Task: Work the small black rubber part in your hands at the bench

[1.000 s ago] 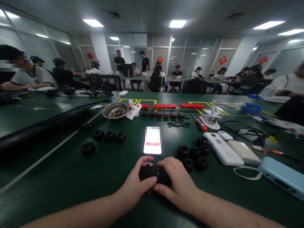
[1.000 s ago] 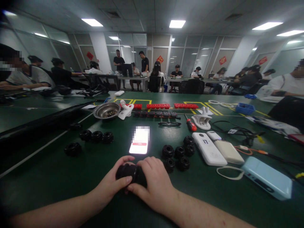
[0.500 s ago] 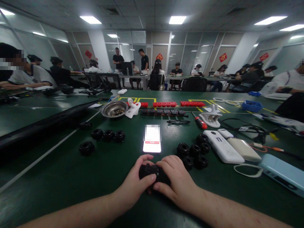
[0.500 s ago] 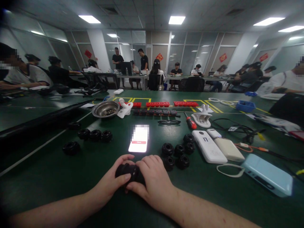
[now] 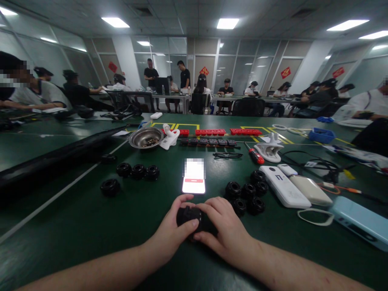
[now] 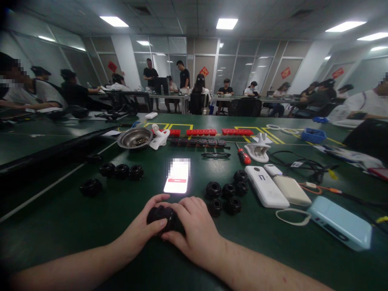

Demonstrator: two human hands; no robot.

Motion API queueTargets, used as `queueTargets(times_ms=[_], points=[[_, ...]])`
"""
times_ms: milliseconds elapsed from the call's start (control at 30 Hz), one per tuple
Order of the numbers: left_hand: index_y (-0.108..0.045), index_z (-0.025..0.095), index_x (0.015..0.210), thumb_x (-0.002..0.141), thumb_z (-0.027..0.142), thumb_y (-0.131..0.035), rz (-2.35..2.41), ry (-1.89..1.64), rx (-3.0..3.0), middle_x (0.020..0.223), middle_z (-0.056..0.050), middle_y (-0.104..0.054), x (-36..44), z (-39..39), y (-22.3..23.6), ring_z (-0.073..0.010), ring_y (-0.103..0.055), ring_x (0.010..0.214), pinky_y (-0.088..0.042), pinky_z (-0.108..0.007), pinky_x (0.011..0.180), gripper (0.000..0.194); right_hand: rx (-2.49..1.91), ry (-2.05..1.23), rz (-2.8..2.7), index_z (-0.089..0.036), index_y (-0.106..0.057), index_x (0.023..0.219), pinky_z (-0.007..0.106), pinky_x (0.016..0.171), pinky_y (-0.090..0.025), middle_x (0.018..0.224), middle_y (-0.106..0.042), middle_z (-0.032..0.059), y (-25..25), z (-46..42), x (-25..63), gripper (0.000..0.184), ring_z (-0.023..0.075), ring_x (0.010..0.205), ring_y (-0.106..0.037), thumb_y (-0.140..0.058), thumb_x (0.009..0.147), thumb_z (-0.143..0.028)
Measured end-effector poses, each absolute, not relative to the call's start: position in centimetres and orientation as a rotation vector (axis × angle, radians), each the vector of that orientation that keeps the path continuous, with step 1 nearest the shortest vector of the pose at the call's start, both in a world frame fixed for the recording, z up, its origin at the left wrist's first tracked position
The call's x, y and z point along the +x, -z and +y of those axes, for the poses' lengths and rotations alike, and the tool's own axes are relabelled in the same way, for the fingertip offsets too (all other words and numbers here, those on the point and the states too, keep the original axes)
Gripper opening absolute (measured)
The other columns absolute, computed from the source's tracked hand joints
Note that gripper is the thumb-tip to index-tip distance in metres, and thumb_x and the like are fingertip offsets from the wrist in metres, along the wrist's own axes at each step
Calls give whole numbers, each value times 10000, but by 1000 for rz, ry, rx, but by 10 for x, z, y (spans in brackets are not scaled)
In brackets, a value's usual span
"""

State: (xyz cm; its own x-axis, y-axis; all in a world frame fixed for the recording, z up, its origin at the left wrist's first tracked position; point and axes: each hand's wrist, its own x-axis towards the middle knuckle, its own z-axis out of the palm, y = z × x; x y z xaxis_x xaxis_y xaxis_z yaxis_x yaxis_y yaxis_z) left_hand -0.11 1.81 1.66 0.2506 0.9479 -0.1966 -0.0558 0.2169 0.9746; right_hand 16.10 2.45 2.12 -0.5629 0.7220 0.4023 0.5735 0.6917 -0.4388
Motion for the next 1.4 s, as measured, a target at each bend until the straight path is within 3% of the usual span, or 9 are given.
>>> queueTargets(times_ms=[167, 400, 633, 767, 867, 1000, 1133, 1267, 1400], points=[[-371, 204, 1011, 683, 405, -516, 1086, -840, 1104, 787, -3, -493, 0, 21, -12, -104, -523, 506, -433, -263, 459, 411, -921, -232, -2354, -179, -465, 1059, 355, 718, -387, 923, -492, 66, -17, 23, 161, 342, 196, 816, -447, -548, 735, -253], [-390, 213, 1027, 642, 263, -576, 1082, -931, 1180, 860, -4, -528, -3, 18, -13, -171, -535, 831, -414, -318, 769, 431, -1042, -407, -2327, -176, -493, 1018, 388, 738, -394, 936, -487, 76, -23, 22, 160, 413, 223, 843, -449, -596, 693, -408], [-351, 217, 1039, 669, 348, -540, 1071, -844, 1085, 833, -9, -465, 1, 19, -12, -126, -541, 575, -444, -274, 477, 436, -965, -332, -2327, -181, -464, 1044, 365, 729, -405, 952, -481, 74, -17, 22, 160, 338, 204, 844, -449, -552, 720, -220], [-384, 217, 1036, 641, 270, -573, 1073, -910, 1189, 848, -7, -496, -1, 17, -13, -173, -539, 776, -440, -331, 699, 441, -1059, -372, -2342, -168, -473, 1031, 400, 751, -393, 966, -470, 82, -22, 22, 159, 465, 232, 868, -439, -617, 657, -402], [-380, 215, 1070, 616, 222, -591, 1112, -920, 1220, 890, -16, -516, -2, 16, -15, -199, -517, 876, -374, -366, 831, 500, -1064, -422, -2380, -166, -488, 1023, 398, 763, -388, 964, -471, 81, -26, 22, 159, 401, 228, 869, -434, -560, 715, -413], [-380, 223, 1064, 691, 328, -523, 1098, -870, 1163, 956, -40, -497, -2, 18, -14, -216, -517, 901, -421, -357, 756, 413, -979, -370, -2375, -153, -475, 1052, 371, 768, -389, 983, -472, 84, -23, 22, 160, 378, 216, 875, -434, -570, 728, -324], [-407, 227, 1002, 693, 372, -523, 1080, -802, 1150, 920, -24, -486, -2, 19, -13, -179, -537, 747, -450, -302, 584, 361, -929, -298, -2359, -152, -466, 1057, 355, 756, -397, 976, -479, 85, -19, 20, 160, 396, 208, 865, -447, -589, 714, -308], [-420, 210, 990, 673, 315, -545, 1054, -878, 1208, 883, -11, -519, -4, 18, -13, -176, -518, 823, -419, -313, 730, 356, -1046, -342, -2334, -157, -453, 1084, 403, 799, -380, 1021, -460, 92, -22, 20, 160, 556, 243, 927, -423, -638, 635, -429], [-365, 209, 1054, 643, 277, -560, 1055, -922, 1138, 847, -4, -515, -4, 19, -10, -173, -525, 806, -414, -324, 751, 460, -1086, -390, -2366, -171, -503, 1028, 407, 808, -369, 1006, -472, 80, -24, 23, 160, 429, 234, 918, -424, -584, 691, -424]])
